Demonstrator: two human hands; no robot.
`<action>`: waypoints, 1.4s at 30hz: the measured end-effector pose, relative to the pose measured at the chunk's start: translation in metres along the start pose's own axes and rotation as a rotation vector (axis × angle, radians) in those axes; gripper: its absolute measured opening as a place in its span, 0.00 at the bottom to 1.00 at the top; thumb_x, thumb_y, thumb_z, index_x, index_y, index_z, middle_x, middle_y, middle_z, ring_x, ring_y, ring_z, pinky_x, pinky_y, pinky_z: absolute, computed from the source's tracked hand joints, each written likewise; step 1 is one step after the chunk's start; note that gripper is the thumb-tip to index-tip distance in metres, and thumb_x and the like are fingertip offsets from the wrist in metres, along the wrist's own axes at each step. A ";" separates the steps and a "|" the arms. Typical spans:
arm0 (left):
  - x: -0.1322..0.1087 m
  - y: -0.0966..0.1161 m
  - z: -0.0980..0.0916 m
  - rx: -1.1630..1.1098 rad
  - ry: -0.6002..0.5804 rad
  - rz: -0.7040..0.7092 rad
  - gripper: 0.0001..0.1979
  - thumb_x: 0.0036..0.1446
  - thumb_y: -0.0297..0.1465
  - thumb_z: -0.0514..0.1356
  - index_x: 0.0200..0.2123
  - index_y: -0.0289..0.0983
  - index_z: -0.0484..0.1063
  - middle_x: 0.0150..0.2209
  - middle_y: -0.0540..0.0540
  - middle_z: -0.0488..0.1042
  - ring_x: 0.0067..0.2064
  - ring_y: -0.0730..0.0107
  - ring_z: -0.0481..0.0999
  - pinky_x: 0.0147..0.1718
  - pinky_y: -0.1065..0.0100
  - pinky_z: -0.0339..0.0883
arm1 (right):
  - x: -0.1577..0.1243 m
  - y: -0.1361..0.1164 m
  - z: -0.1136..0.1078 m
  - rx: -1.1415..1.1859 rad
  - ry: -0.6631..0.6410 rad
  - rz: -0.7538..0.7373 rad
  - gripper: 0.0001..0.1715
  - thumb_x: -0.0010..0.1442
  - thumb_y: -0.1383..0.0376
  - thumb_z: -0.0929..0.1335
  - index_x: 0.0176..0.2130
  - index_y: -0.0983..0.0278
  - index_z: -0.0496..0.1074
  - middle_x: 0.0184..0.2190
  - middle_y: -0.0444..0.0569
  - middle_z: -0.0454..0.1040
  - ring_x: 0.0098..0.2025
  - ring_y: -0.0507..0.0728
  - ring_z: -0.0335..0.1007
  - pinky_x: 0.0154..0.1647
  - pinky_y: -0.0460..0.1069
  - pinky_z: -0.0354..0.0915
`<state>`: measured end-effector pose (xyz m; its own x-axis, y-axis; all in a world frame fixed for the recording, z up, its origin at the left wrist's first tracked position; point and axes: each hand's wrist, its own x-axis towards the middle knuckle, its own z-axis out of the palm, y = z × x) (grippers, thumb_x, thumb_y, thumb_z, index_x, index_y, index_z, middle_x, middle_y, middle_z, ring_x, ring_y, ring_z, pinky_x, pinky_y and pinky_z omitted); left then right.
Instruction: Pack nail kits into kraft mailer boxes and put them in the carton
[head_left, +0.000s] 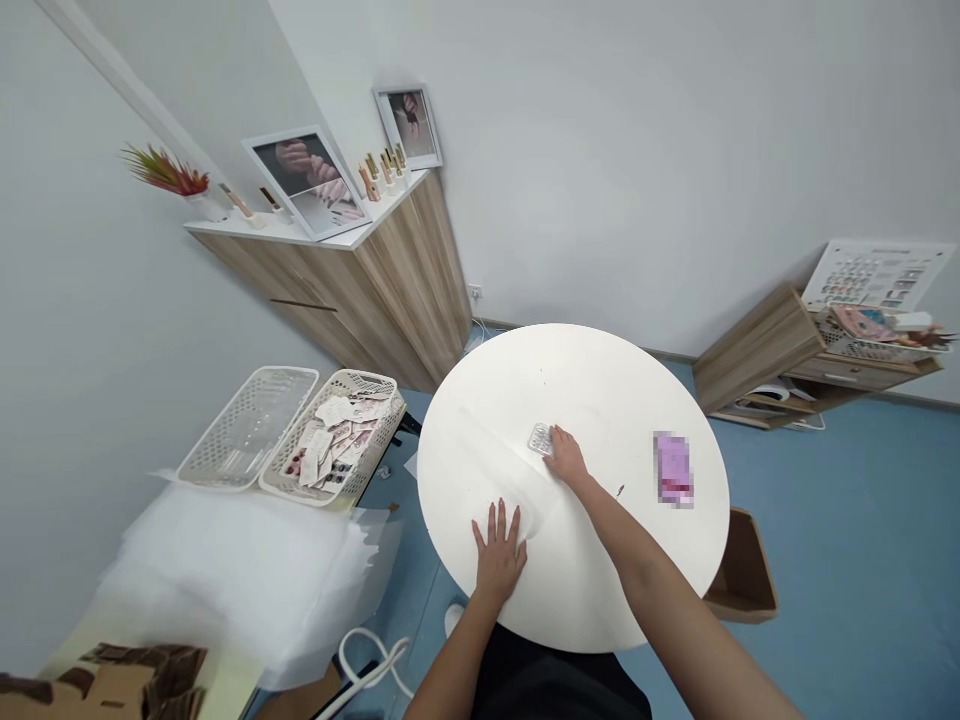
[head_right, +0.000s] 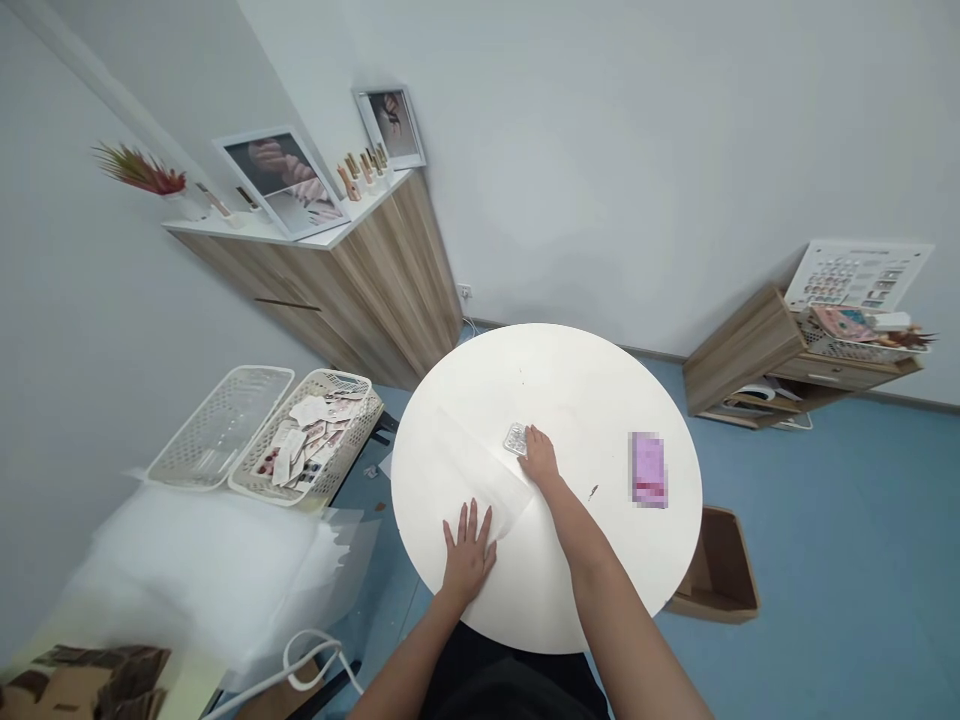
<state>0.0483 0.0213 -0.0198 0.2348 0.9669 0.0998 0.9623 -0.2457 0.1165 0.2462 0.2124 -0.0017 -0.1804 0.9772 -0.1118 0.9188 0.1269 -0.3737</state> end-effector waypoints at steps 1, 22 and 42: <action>0.001 0.000 -0.002 0.002 -0.006 0.001 0.33 0.62 0.30 0.50 0.69 0.43 0.44 0.70 0.36 0.45 0.70 0.46 0.44 0.62 0.33 0.34 | 0.001 0.002 0.000 0.003 0.006 0.001 0.41 0.53 0.64 0.67 0.63 0.71 0.56 0.61 0.62 0.61 0.61 0.65 0.56 0.61 0.56 0.54; 0.125 -0.037 -0.016 -0.121 -0.362 0.851 0.37 0.58 0.33 0.54 0.69 0.46 0.44 0.72 0.42 0.39 0.71 0.48 0.39 0.63 0.35 0.29 | -0.066 0.027 -0.041 0.226 0.454 0.235 0.40 0.56 0.58 0.66 0.64 0.60 0.53 0.57 0.57 0.62 0.58 0.66 0.57 0.56 0.62 0.61; 0.035 -0.022 -0.004 -0.217 -0.292 0.605 0.36 0.54 0.25 0.51 0.67 0.32 0.49 0.68 0.37 0.54 0.69 0.52 0.49 0.64 0.46 0.46 | -0.105 -0.075 0.037 0.116 0.390 0.639 0.39 0.53 0.48 0.70 0.56 0.64 0.59 0.46 0.59 0.66 0.49 0.68 0.61 0.48 0.59 0.59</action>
<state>0.0351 0.0603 -0.0150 0.7767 0.6273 -0.0570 0.6091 -0.7250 0.3215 0.1828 0.0937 0.0039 0.5315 0.8469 -0.0134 0.7565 -0.4818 -0.4423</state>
